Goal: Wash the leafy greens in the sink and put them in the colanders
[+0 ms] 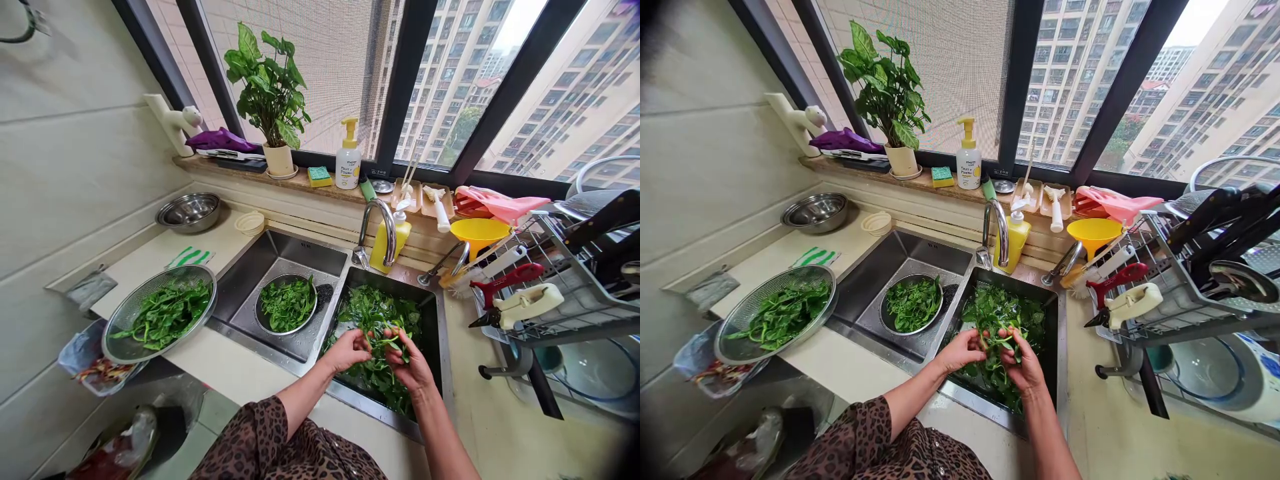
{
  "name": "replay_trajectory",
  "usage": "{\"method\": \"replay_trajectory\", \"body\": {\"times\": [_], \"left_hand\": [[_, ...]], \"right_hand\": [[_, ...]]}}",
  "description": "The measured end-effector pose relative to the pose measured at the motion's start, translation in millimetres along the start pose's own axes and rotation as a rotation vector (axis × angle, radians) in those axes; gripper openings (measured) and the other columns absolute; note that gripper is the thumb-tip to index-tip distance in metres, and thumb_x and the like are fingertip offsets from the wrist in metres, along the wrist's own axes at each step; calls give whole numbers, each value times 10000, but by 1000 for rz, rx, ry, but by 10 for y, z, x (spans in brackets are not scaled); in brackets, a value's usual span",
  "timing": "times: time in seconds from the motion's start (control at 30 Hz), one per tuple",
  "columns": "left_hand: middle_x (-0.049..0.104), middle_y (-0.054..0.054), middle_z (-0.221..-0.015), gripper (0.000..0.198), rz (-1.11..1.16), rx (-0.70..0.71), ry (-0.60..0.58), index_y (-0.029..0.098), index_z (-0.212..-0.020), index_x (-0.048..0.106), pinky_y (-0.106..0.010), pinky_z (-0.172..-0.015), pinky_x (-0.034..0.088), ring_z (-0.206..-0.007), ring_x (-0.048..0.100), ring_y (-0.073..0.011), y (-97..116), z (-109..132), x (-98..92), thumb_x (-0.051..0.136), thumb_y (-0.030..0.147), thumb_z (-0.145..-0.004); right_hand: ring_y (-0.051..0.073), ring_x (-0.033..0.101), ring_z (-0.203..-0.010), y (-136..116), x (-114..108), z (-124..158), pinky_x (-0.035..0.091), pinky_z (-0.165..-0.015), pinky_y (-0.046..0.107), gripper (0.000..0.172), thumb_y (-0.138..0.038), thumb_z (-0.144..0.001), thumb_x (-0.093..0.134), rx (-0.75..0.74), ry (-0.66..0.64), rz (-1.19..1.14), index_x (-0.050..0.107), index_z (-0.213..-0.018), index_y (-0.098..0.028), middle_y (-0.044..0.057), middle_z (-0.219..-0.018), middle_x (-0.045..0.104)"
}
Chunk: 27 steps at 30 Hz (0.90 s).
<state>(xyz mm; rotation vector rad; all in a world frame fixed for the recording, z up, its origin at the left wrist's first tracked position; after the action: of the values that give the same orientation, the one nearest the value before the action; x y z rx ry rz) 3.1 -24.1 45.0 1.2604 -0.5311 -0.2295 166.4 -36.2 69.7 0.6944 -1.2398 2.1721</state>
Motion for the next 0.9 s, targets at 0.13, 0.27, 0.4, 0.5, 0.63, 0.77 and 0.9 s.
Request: {"method": "replay_trajectory", "body": {"times": [0.13,0.27,0.4,0.5,0.63,0.77,0.9], "left_hand": [[581,1,-662,253,-4,-22,137,121,-775,639,-215,-563,379,-584,504,-97,41,8,-108,713,277,-589],[569,10,-641,309,142,-13,209,120,-760,620,-210,-530,380,-529,477,-76,84,16,-150,743,326,-565],[575,10,-641,341,216,-6,225,121,-794,611,-218,-544,400,-527,492,-78,100,2,-59,754,325,-561],[585,0,-649,319,188,-7,209,118,-779,604,-227,-566,412,-538,506,-85,84,-17,-9,744,317,-571],[610,-31,-739,282,-73,-12,205,131,-811,611,-280,-666,440,-664,559,-141,30,-23,-127,711,272,-589],[605,-81,-936,283,-701,-14,272,178,-904,637,-378,-817,403,-872,550,-231,-60,4,-311,652,172,-622],[565,-87,-1105,386,-1047,-81,101,267,-958,633,-507,-915,299,-1066,459,-321,-300,-9,-294,662,146,-593]], "right_hand": [[53,303,-430,-222,-182,-19,211,-319,182,170,-312,-658,666,-142,52,5,551,-765,-248,-17,-741,555],[58,337,-441,-275,-275,-43,225,-346,185,223,-334,-649,686,-191,119,125,550,-803,-248,-42,-664,511],[77,408,-491,-44,-139,-32,266,-403,194,326,-400,-625,708,-112,134,405,578,-859,-214,-34,-676,552],[86,433,-521,140,24,-13,296,-450,202,348,-425,-622,705,-51,2,569,604,-847,-179,-17,-671,572],[90,428,-503,159,-7,-126,292,-456,204,313,-436,-633,686,-69,-20,608,586,-764,-171,-22,-617,553],[147,485,-555,68,-322,-439,348,-490,236,261,-444,-668,619,-271,234,788,570,-714,-191,1,-642,586],[208,580,-833,312,-497,-664,412,-695,284,176,-252,-773,465,-294,231,1596,603,-866,-193,88,-897,652]]}}
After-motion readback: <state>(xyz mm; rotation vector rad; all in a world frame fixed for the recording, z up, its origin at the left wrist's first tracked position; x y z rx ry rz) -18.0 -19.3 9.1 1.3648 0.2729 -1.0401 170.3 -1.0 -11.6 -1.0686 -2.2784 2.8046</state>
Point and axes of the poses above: each hand's wrist, its own z-axis away from the middle knuckle, its own x-axis out of the palm, y = z × x, the point moved 2 cm from there along -z, towards the middle knuckle
